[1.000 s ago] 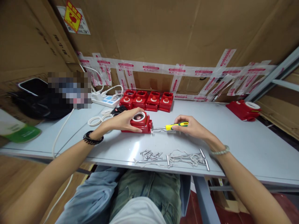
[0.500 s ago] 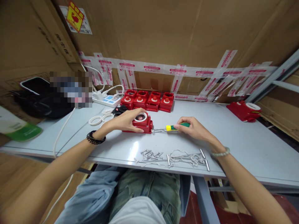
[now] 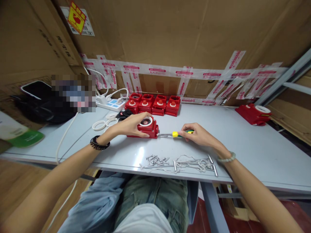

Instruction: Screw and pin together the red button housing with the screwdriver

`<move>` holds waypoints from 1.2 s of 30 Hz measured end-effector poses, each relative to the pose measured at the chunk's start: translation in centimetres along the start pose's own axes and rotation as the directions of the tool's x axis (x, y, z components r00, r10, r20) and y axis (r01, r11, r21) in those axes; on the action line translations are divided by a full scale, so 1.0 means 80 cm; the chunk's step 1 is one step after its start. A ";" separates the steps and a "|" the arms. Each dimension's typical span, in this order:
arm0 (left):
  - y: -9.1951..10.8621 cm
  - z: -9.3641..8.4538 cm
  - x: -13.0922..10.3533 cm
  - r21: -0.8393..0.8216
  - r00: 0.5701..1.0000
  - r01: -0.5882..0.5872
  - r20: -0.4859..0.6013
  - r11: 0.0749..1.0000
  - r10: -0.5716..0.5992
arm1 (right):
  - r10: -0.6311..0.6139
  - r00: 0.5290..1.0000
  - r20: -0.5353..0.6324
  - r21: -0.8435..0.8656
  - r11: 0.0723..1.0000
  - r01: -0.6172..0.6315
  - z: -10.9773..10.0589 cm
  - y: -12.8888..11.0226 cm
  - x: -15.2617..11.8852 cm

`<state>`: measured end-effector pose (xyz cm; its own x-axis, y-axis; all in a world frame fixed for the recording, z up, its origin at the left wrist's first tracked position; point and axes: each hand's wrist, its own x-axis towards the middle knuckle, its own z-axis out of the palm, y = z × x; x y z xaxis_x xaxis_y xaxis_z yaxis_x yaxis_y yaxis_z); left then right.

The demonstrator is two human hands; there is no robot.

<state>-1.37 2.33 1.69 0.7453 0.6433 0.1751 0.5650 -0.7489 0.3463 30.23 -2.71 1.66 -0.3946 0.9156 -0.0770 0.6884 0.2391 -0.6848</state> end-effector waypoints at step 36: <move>0.055 0.004 0.010 0.440 0.979 -0.190 0.147 0.878 0.138 | -0.103 0.993 -0.060 0.031 0.994 0.105 0.000 0.003 0.002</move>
<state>1.81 -0.49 3.02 0.8601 0.5031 0.0843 0.5101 -0.8495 -0.1346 30.29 -2.53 1.49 -0.4259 0.9040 0.0378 0.6241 0.3238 -0.7111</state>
